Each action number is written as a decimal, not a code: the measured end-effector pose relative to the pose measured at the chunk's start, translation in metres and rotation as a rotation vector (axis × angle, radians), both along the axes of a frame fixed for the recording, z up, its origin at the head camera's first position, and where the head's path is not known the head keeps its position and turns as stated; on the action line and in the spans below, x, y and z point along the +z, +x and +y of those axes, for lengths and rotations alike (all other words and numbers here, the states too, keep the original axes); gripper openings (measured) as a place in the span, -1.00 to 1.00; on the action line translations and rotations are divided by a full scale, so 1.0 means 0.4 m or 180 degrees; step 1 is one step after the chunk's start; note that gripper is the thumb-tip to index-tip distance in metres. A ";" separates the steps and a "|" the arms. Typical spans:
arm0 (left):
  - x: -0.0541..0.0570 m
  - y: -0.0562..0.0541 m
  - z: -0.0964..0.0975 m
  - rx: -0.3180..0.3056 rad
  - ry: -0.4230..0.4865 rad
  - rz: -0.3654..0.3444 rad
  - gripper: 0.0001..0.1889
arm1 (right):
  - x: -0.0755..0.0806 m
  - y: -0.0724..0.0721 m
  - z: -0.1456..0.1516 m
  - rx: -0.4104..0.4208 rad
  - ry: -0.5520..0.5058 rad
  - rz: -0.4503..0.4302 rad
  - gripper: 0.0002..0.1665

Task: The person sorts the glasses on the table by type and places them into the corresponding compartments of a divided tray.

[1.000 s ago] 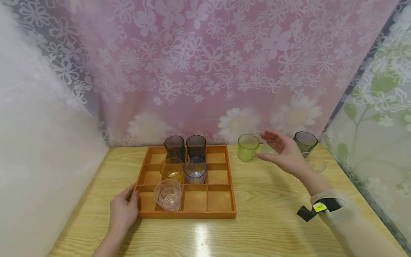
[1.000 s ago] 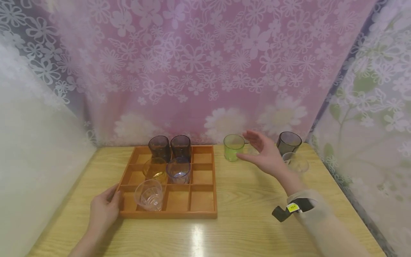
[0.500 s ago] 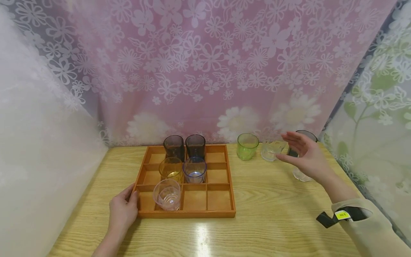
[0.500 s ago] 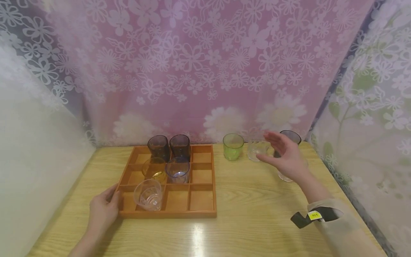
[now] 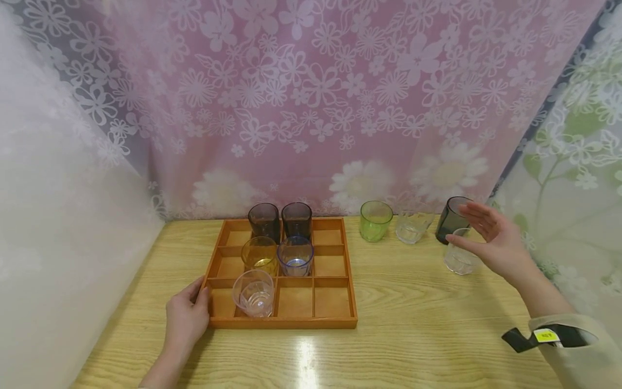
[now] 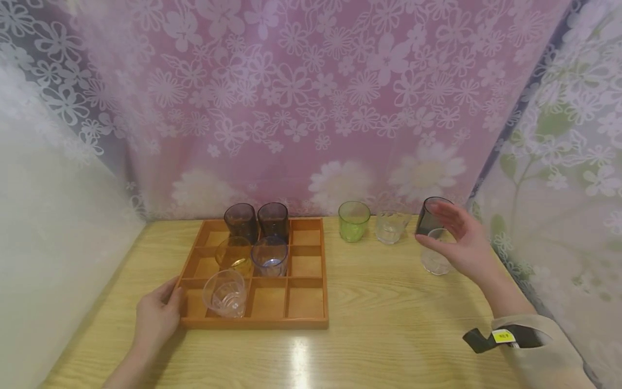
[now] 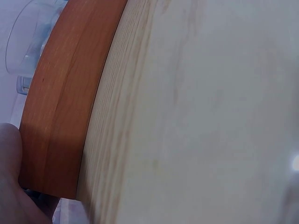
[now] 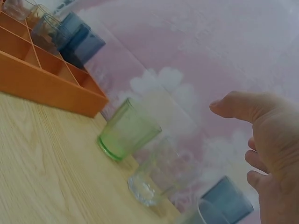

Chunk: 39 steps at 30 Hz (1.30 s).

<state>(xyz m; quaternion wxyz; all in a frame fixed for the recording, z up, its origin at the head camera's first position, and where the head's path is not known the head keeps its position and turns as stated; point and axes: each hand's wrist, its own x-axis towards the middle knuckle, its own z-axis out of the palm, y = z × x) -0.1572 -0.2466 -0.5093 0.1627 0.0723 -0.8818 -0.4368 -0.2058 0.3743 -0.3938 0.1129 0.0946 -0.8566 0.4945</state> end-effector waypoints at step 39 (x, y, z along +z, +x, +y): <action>0.013 0.004 0.007 0.0030 0.0065 -0.0055 -0.61 | -0.244 -0.015 0.128 -0.0619 0.0173 -0.0474 0.17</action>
